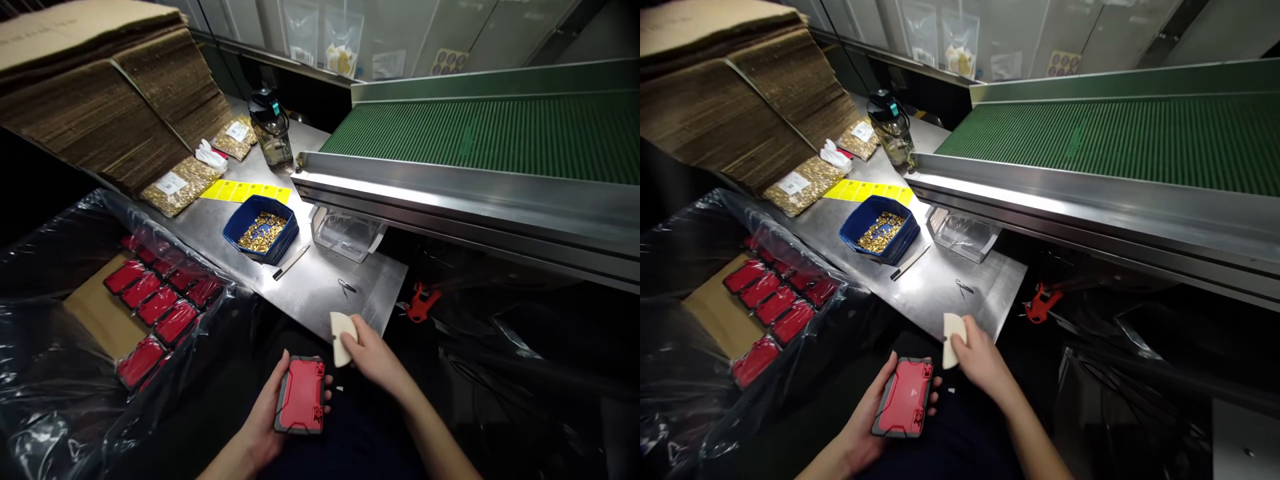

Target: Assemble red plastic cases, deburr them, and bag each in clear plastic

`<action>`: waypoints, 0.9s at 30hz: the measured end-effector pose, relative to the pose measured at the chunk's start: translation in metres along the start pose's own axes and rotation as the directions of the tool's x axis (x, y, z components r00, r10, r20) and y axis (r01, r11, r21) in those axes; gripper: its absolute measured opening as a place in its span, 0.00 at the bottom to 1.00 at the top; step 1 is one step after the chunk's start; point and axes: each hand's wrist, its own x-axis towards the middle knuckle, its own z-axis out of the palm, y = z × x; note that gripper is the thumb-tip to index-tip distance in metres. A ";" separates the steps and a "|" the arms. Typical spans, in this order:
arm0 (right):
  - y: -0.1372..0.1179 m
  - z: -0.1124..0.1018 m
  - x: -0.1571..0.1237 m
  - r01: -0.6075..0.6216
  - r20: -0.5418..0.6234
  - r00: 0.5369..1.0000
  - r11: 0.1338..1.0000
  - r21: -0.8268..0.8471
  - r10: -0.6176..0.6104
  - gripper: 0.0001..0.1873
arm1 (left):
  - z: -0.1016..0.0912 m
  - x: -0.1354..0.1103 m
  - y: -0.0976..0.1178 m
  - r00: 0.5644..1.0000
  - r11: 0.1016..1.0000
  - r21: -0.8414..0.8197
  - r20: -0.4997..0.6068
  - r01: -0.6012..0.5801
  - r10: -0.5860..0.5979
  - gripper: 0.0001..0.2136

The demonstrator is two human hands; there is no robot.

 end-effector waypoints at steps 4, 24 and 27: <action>-0.027 0.016 0.032 0.063 -0.073 0.995 0.997 -0.042 -0.066 0.18 | -0.014 -0.004 0.002 0.995 0.997 -0.037 0.082 -0.061 0.064 0.31; 0.247 -0.095 0.050 0.091 -0.098 0.905 0.414 -0.906 -0.414 0.30 | -0.053 0.002 0.039 0.923 0.914 0.147 0.135 -0.379 0.361 0.29; 0.218 -0.088 0.025 0.247 0.023 0.924 0.548 -0.800 -0.383 0.30 | -0.048 -0.001 0.023 0.869 0.839 0.228 0.132 -0.494 0.476 0.28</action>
